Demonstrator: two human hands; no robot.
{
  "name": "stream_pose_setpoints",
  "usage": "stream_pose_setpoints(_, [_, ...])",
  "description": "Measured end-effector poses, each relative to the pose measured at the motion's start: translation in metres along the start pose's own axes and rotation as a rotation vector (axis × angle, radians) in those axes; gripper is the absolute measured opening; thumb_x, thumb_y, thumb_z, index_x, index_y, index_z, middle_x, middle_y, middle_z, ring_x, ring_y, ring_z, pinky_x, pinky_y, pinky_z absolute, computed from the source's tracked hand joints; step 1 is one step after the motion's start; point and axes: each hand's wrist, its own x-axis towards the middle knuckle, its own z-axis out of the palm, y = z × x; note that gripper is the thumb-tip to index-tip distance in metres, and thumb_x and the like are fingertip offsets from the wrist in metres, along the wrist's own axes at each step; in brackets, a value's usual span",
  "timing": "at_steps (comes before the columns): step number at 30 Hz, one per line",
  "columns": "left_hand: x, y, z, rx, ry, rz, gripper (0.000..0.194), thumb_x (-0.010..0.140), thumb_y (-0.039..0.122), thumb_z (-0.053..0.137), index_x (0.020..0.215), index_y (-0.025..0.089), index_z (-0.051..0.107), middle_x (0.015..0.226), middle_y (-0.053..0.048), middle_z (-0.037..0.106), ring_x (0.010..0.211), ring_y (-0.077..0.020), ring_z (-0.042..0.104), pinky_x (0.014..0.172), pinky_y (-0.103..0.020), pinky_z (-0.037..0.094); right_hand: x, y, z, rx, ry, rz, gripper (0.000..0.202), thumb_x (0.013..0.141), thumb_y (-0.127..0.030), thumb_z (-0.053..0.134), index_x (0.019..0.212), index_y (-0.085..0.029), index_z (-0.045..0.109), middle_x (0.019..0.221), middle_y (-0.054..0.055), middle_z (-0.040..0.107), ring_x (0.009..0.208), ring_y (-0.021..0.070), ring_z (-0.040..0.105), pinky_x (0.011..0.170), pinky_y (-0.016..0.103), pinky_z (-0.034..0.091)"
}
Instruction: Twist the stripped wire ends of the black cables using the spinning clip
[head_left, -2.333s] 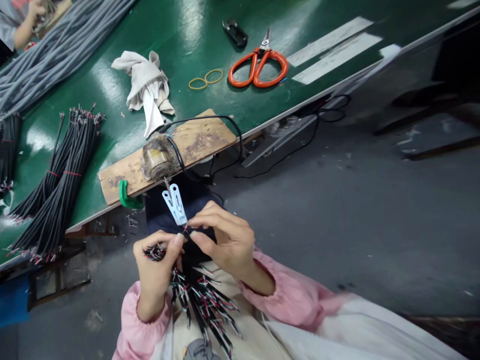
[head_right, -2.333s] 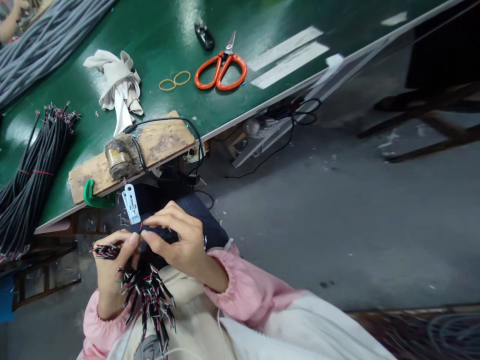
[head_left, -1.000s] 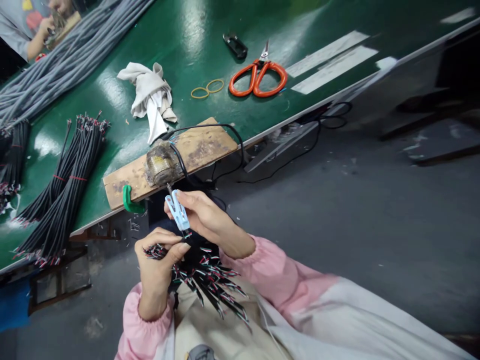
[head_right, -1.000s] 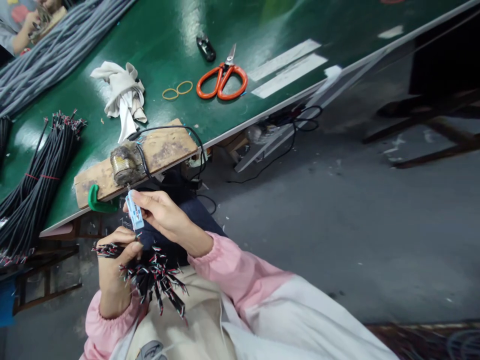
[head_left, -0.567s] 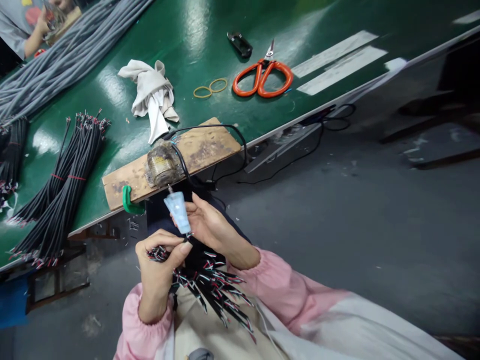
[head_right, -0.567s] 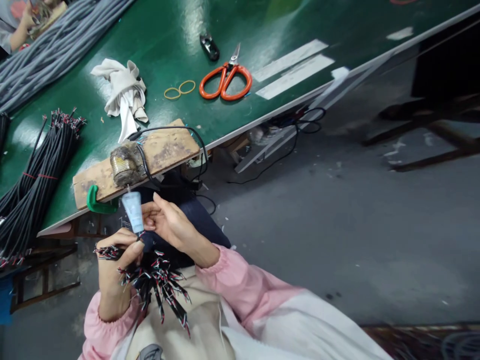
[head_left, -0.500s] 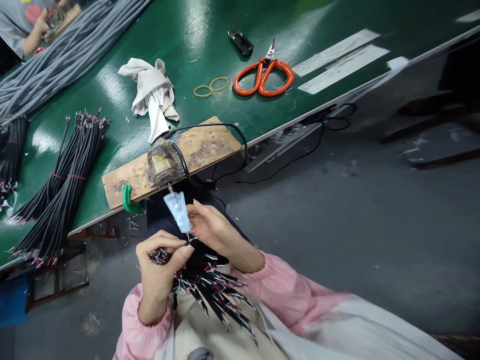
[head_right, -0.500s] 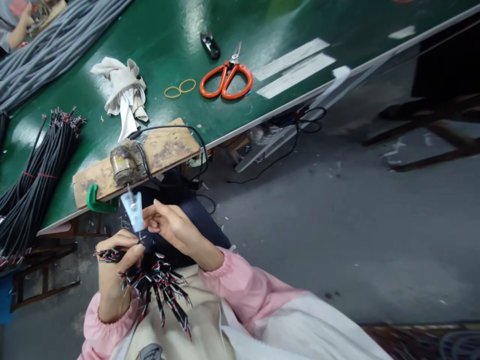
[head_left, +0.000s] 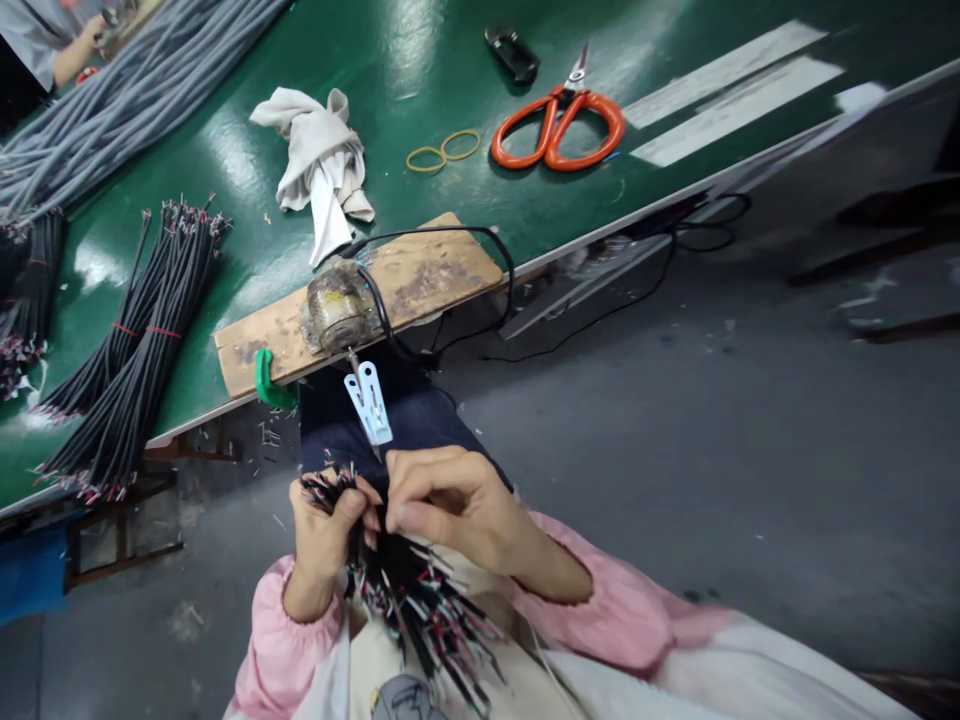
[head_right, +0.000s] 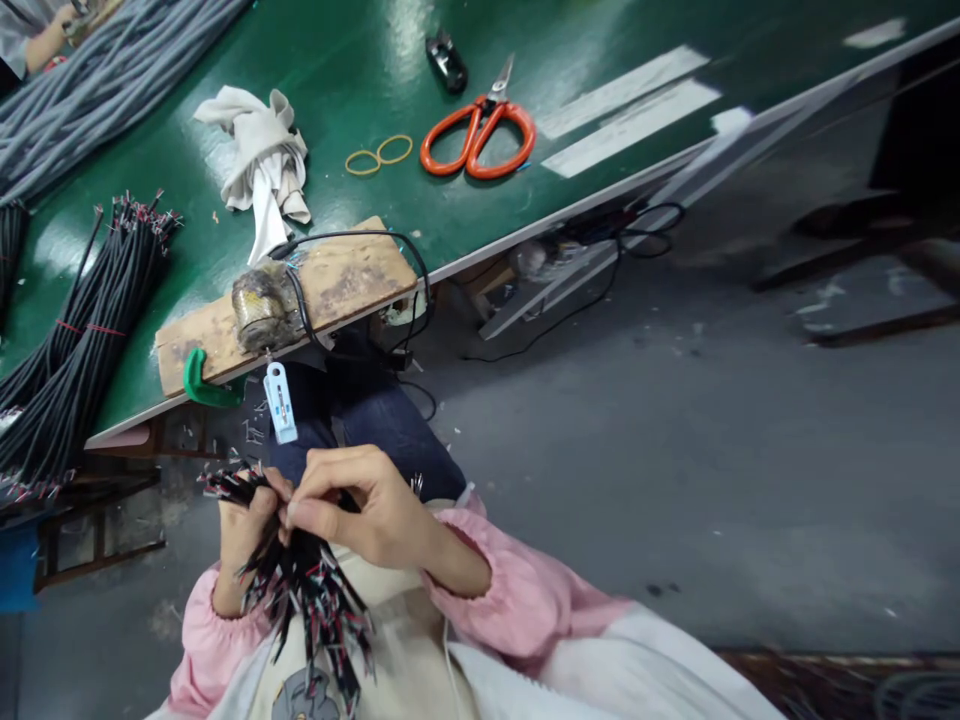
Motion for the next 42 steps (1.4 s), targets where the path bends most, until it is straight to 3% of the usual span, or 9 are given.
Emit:
stream_pose_setpoints(4, [-0.009,0.008,-0.003,-0.005,-0.011,-0.032,0.049,0.069,0.06,0.081,0.054,0.016,0.069,0.036,0.001,0.055,0.022,-0.0036,0.033,0.024,-0.016,0.022,0.001,0.004,0.002,-0.19,0.146,-0.058,0.015,0.093,-0.021,0.065,0.084,-0.016,0.075,0.074,0.006,0.074,0.062,0.0135,0.062,0.055,0.025,0.05])
stream_pose_setpoints(12, [-0.009,0.018,-0.005,-0.009,-0.17,-0.085,0.051,0.075,0.06,0.077,0.053,0.015,0.07,0.036,0.001,0.052,0.022,-0.0026,0.031,0.024,-0.015,0.018,0.008,0.011,-0.001,-0.155,0.011,-0.128,0.027,0.101,-0.034,0.055,0.1,-0.016,0.075,0.088,0.009,0.075,0.073,0.0144,0.065,0.062,0.025,0.053])
stream_pose_setpoints(16, [-0.006,0.02,-0.006,-0.03,-0.273,-0.205,0.056,0.074,0.066,0.075,0.053,0.014,0.069,0.034,0.003,0.048,0.023,-0.0015,0.029,0.025,-0.014,0.018,0.014,0.016,-0.003,-0.15,-0.033,-0.227,0.032,0.101,-0.038,0.055,0.084,-0.017,0.073,0.075,0.006,0.073,0.068,0.0144,0.063,0.064,0.027,0.053])
stream_pose_setpoints(19, [-0.005,0.022,0.0,-0.037,-0.194,-0.306,0.053,0.056,0.064,0.087,0.055,0.014,0.069,0.038,0.004,0.053,0.024,-0.0032,0.037,0.026,-0.015,0.026,0.015,0.008,-0.002,-0.189,0.027,-0.242,0.033,0.099,-0.036,0.057,0.074,-0.018,0.07,0.063,0.003,0.069,0.06,0.0145,0.061,0.061,0.027,0.052])
stream_pose_setpoints(22, [-0.004,0.024,0.009,-0.056,-0.016,-0.285,0.051,0.027,0.044,0.099,0.052,0.014,0.067,0.048,0.004,0.059,0.033,-0.0062,0.049,0.033,-0.018,0.038,0.009,0.0,-0.005,-0.205,0.066,-0.148,0.026,0.096,-0.031,0.063,0.074,-0.022,0.073,0.063,0.003,0.07,0.059,0.0158,0.064,0.057,0.025,0.053])
stream_pose_setpoints(26, [0.0,0.021,0.017,-0.092,0.024,-0.239,0.058,0.033,0.06,0.093,0.048,0.014,0.063,0.044,0.002,0.055,0.036,-0.0088,0.05,0.037,-0.021,0.04,-0.003,0.013,-0.01,-0.098,0.071,0.096,0.015,0.087,-0.032,0.074,0.076,-0.025,0.079,0.067,0.006,0.073,0.064,0.0201,0.07,0.063,0.027,0.059])
stream_pose_setpoints(31, [-0.001,0.013,0.019,-0.107,-0.067,-0.196,0.071,0.042,0.083,0.078,0.049,0.016,0.057,0.045,0.0,0.053,0.038,-0.0099,0.05,0.04,-0.023,0.042,-0.013,0.036,0.003,0.308,0.236,0.329,0.029,0.072,-0.049,0.084,0.063,-0.022,0.078,0.059,0.006,0.064,0.051,0.0168,0.06,0.046,0.025,0.05])
stream_pose_setpoints(36, [0.0,0.009,0.011,-0.086,-0.066,-0.1,0.066,0.05,0.077,0.081,0.049,0.013,0.065,0.045,0.002,0.05,0.035,-0.0054,0.041,0.038,-0.021,0.033,-0.006,0.034,0.01,0.63,0.151,0.618,0.034,0.061,-0.048,0.092,0.061,-0.018,0.075,0.06,0.003,0.056,0.057,0.0136,0.053,0.056,0.025,0.048])
stream_pose_setpoints(42, [0.0,-0.007,-0.001,-0.047,0.019,0.021,0.043,0.058,0.057,0.089,0.061,0.015,0.079,0.053,0.0,0.057,0.044,-0.0068,0.041,0.042,-0.021,0.031,0.001,0.028,0.012,0.707,0.117,0.641,0.044,0.051,-0.053,0.094,0.054,-0.016,0.069,0.059,-0.001,0.047,0.059,0.0123,0.045,0.06,0.025,0.041])
